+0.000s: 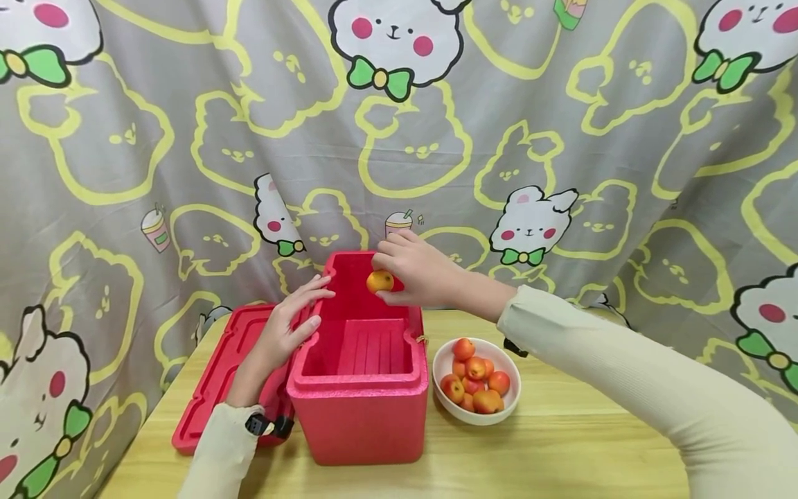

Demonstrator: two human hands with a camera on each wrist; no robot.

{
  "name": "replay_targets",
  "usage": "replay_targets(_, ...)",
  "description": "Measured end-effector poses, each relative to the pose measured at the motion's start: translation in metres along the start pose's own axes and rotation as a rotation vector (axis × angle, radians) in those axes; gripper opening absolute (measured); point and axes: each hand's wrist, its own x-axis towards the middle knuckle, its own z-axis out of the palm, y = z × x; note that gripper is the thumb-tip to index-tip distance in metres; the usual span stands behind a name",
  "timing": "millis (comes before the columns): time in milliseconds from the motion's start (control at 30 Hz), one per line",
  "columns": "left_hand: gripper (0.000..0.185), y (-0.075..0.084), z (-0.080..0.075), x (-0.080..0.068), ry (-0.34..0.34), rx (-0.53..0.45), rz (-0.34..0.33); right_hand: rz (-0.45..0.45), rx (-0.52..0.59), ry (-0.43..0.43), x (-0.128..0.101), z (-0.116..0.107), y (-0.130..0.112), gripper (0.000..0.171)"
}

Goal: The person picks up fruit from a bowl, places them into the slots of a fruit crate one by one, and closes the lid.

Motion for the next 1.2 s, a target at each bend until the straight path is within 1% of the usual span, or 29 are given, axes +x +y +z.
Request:
replay_targets(267, 0.049, 0.001, 0.000, 0.001, -0.006, 0.001, -0.007, -0.013, -0.021, -0.099, 0.011, 0.004, -0.008, 0.040)
replay_targets(500, 0.049, 0.000, 0.000, 0.002, -0.013, 0.004, -0.005, -0.070, -0.065, -0.130, 0.021, 0.012, -0.013, 0.039)
replay_targets(633, 0.049, -0.001, -0.001, 0.001, -0.013, 0.013, -0.005, -0.093, -0.085, -0.170, 0.026, 0.019, -0.014, 0.039)
replay_targets(967, 0.049, -0.002, -0.001, 0.001, -0.022, 0.016, -0.021, -0.096, -0.077, -0.264, 0.032, 0.030, -0.018, 0.038)
replay_targets(1200, 0.049, -0.002, -0.001, 0.000, -0.025, 0.025, -0.023, -0.108, -0.070, -0.290, 0.035, 0.033, -0.022, 0.036)
